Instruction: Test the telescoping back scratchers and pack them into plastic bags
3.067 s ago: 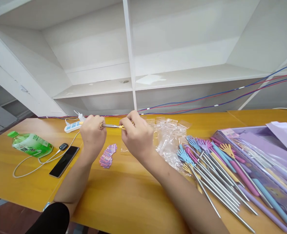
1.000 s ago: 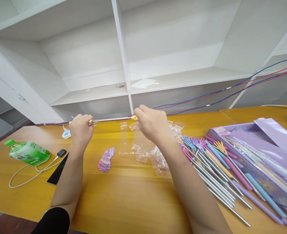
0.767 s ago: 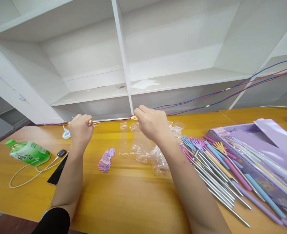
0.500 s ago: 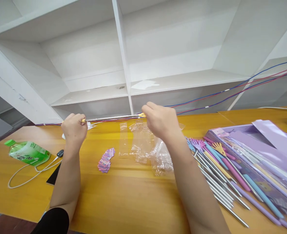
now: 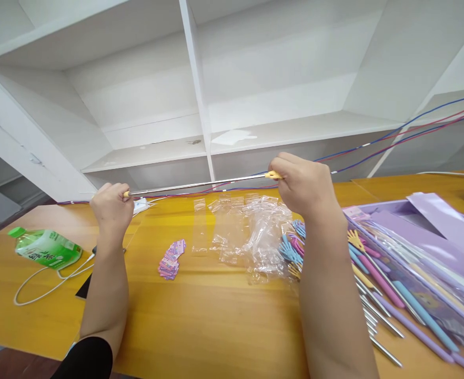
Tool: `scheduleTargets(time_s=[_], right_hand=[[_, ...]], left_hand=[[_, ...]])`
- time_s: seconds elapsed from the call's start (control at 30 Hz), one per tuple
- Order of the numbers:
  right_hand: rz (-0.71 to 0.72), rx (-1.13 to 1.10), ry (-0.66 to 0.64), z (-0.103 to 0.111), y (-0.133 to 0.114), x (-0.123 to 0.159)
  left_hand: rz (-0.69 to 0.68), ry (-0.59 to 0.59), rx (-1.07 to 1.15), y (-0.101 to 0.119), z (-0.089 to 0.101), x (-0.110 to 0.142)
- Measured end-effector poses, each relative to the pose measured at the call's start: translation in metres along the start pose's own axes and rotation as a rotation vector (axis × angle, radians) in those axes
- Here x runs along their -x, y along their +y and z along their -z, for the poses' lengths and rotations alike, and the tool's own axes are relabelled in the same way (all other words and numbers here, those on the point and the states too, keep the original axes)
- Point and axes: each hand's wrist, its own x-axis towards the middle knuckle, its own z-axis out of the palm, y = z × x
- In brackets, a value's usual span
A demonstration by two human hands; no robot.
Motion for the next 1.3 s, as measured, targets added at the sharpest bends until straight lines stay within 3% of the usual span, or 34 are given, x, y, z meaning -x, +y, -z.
scheduleTargets(time_s=[0.17,0.3,0.43,0.63,0.73,0.83,0.97,1.3], right_hand=[[-0.118,-0.017,0.059,0.01,0.03,0.008],[-0.17,-0.037,0.022,0.006,0.045,0.013],[-0.145,-0.063,0.024,0.001,0.049,0.015],[-0.077,-0.106,0.109,0.008,0.059,0.019],[-0.075,-0.123,0.19,0.015,0.074,0.025],[-0.233,-0.107,0.278,0.024,0.092,0.031],[-0.571,-0.031,0.224,0.034,0.103,0.031],[-0.633,-0.014,0.367,0.029,0.1,0.023]], left_hand=[[0.028,0.028,0.022,-0.016,0.001,-0.003],[0.028,0.002,0.03,-0.016,-0.003,-0.005],[0.012,-0.002,0.033,-0.014,-0.006,-0.005],[0.002,-0.017,0.028,-0.012,-0.008,-0.003],[0.01,-0.004,0.023,-0.022,-0.009,-0.003],[0.057,0.032,0.008,-0.038,-0.009,-0.004],[0.025,-0.015,0.031,-0.048,-0.006,-0.007],[0.06,0.104,0.013,-0.057,0.008,-0.005]])
